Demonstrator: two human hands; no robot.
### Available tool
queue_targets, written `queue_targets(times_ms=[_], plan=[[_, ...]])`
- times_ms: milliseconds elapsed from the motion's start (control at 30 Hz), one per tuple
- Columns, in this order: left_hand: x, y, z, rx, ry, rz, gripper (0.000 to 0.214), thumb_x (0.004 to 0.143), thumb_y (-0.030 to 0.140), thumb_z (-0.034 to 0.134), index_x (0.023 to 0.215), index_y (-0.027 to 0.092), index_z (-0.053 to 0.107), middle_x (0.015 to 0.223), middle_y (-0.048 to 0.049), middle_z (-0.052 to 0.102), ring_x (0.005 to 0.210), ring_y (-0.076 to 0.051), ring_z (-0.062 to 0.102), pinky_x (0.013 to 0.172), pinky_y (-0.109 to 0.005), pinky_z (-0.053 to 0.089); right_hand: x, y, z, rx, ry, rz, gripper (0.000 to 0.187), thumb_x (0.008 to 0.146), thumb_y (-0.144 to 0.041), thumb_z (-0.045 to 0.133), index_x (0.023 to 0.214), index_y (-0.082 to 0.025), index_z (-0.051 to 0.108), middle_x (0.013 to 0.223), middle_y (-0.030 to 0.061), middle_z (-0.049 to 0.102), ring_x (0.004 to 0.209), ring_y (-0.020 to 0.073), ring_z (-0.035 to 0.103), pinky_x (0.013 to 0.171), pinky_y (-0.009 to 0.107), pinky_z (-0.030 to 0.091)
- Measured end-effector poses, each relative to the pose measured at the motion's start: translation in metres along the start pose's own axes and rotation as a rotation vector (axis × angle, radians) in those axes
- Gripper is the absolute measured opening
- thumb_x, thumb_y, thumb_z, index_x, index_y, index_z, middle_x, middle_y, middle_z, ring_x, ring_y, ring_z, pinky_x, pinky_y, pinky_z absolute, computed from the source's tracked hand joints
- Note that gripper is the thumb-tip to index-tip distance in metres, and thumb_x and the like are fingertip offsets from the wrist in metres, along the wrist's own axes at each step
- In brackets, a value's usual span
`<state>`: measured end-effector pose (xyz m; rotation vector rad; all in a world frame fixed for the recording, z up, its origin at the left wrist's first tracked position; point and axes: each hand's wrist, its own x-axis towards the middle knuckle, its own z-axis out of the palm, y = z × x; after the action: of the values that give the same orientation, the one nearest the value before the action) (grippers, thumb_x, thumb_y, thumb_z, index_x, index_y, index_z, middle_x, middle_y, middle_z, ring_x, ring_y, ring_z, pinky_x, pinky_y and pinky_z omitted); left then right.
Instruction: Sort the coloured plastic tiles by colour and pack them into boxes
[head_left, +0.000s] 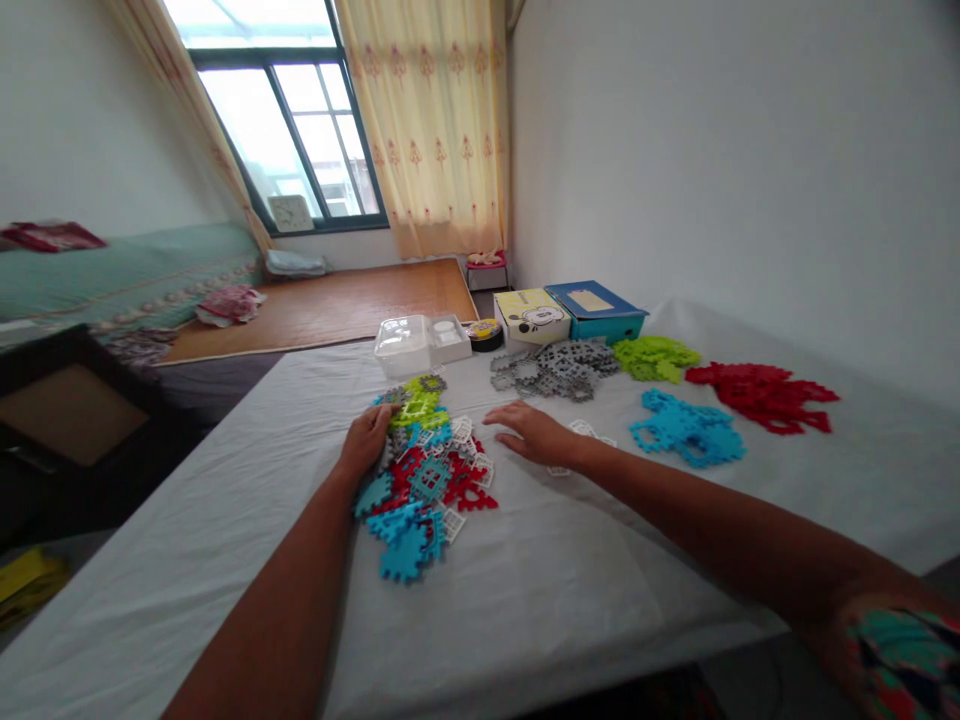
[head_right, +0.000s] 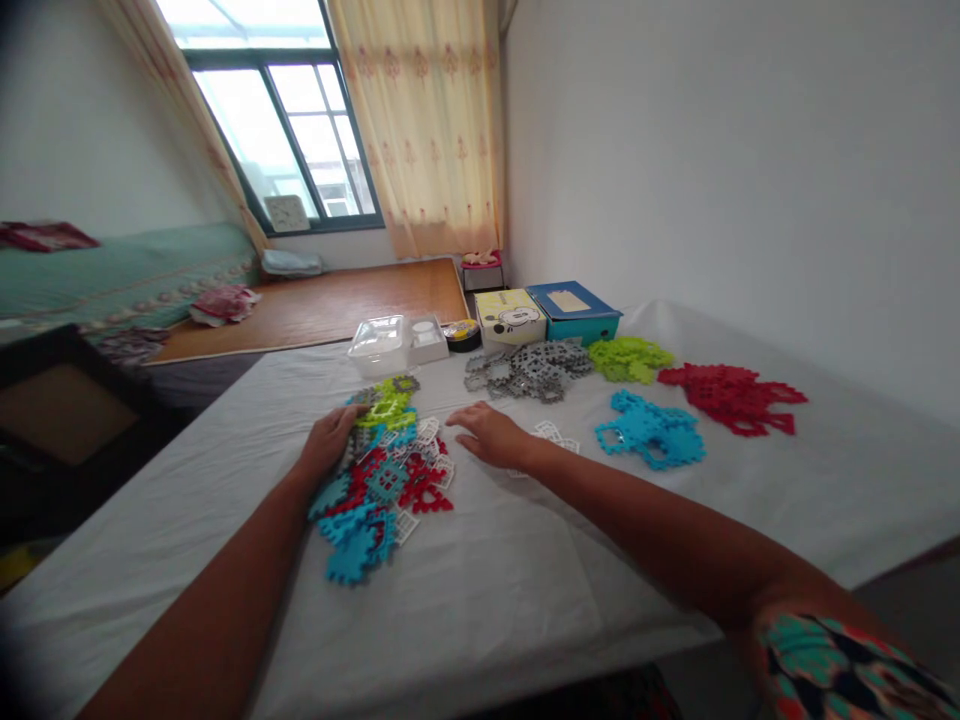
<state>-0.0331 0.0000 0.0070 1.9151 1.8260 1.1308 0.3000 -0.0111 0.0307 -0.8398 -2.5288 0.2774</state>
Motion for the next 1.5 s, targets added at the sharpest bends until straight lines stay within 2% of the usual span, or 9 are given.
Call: queue_targets(times_ms=[167,367,500,633,900,1067,1200,1367,1500], plan=[[0.0,-0.005,0.001,-0.027,-0.007,-0.011,0.053,0.088,0.051,0.035,0.104,0.016,0.071,0.11,-0.0083,0.071,0.103,-0.024,0.062,0.096,-0.036,0.045,0.062,-0.004,0.046,-0.042,-0.067,0.194,0.055,0.083,-0.044,0.065,0.129,-0.016,0.058,0.126,0.0154,0.061,0.115,0.029,0.053,0.095,0.042,0.042],[0.002,-0.009,0.003,-0.043,0.002,-0.006,0.052,0.088,0.05,0.036,0.104,0.015,0.071,0.11,-0.0085,0.071,0.103,-0.024,0.062,0.096,-0.037,0.045,0.075,0.001,0.041,0.126,-0.119,0.161,0.043,0.069,-0.026,0.078,0.11,-0.016,0.068,0.103,0.0083,0.069,0.09,0.0183,0.062,0.08,0.027,0.045],[0.002,-0.008,0.002,-0.025,-0.005,0.014,0.05,0.088,0.05,0.036,0.102,0.016,0.071,0.109,-0.0074,0.071,0.104,-0.024,0.062,0.096,-0.037,0.044,0.067,0.011,0.027,0.255,-0.062,0.237,0.025,0.072,-0.022,0.074,0.096,-0.017,0.071,0.078,0.0002,0.066,0.071,0.0124,0.057,0.064,0.022,0.041],[0.001,-0.006,0.001,-0.018,-0.008,0.018,0.051,0.087,0.05,0.036,0.102,0.017,0.071,0.109,-0.0069,0.071,0.104,-0.024,0.062,0.096,-0.037,0.044,0.053,0.026,0.022,0.492,-0.079,0.359,0.024,0.079,-0.028,0.066,0.099,-0.015,0.069,0.065,-0.0031,0.059,0.057,0.0091,0.052,0.055,0.02,0.039],[0.001,-0.002,0.0,-0.007,-0.009,-0.004,0.054,0.087,0.052,0.035,0.105,0.015,0.071,0.109,-0.0089,0.071,0.104,-0.025,0.062,0.096,-0.038,0.044,0.029,0.05,0.009,0.156,-0.023,0.309,0.018,0.082,-0.024,0.063,0.093,-0.016,0.075,0.087,0.0055,0.07,0.078,0.0157,0.06,0.07,0.024,0.041],[0.001,-0.002,0.0,-0.005,-0.01,-0.007,0.054,0.087,0.053,0.036,0.102,0.016,0.072,0.109,-0.0084,0.071,0.103,-0.025,0.062,0.096,-0.038,0.044,0.016,0.062,-0.002,0.332,0.015,0.392,0.05,0.073,-0.026,0.072,0.121,-0.016,0.063,0.08,0.0015,0.07,0.071,0.0142,0.062,0.067,0.023,0.043],[0.0,-0.002,-0.001,0.001,-0.008,-0.02,0.053,0.087,0.054,0.036,0.102,0.017,0.072,0.109,-0.0075,0.071,0.104,-0.024,0.062,0.096,-0.037,0.044,0.0,0.074,-0.019,0.494,0.073,0.459,0.026,0.077,-0.035,0.067,0.095,-0.016,0.069,0.076,0.0031,0.07,0.07,0.0139,0.062,0.064,0.023,0.045],[0.001,-0.003,-0.001,0.019,-0.015,-0.024,0.055,0.086,0.055,0.036,0.101,0.017,0.072,0.109,-0.0069,0.071,0.104,-0.024,0.062,0.097,-0.036,0.044,-0.02,0.08,-0.047,0.616,-0.135,0.474,0.03,0.075,-0.044,0.066,0.083,-0.015,0.066,0.068,0.0028,0.068,0.058,0.0113,0.056,0.053,0.022,0.039],[0.002,-0.005,-0.001,0.024,-0.017,-0.026,0.055,0.086,0.056,0.036,0.103,0.017,0.071,0.111,-0.0076,0.071,0.106,-0.025,0.061,0.098,-0.036,0.043,-0.031,0.082,-0.061,0.633,-0.27,0.446,0.037,0.067,-0.05,0.072,0.076,-0.015,0.067,0.068,0.002,0.067,0.06,0.0108,0.054,0.056,0.023,0.038]])
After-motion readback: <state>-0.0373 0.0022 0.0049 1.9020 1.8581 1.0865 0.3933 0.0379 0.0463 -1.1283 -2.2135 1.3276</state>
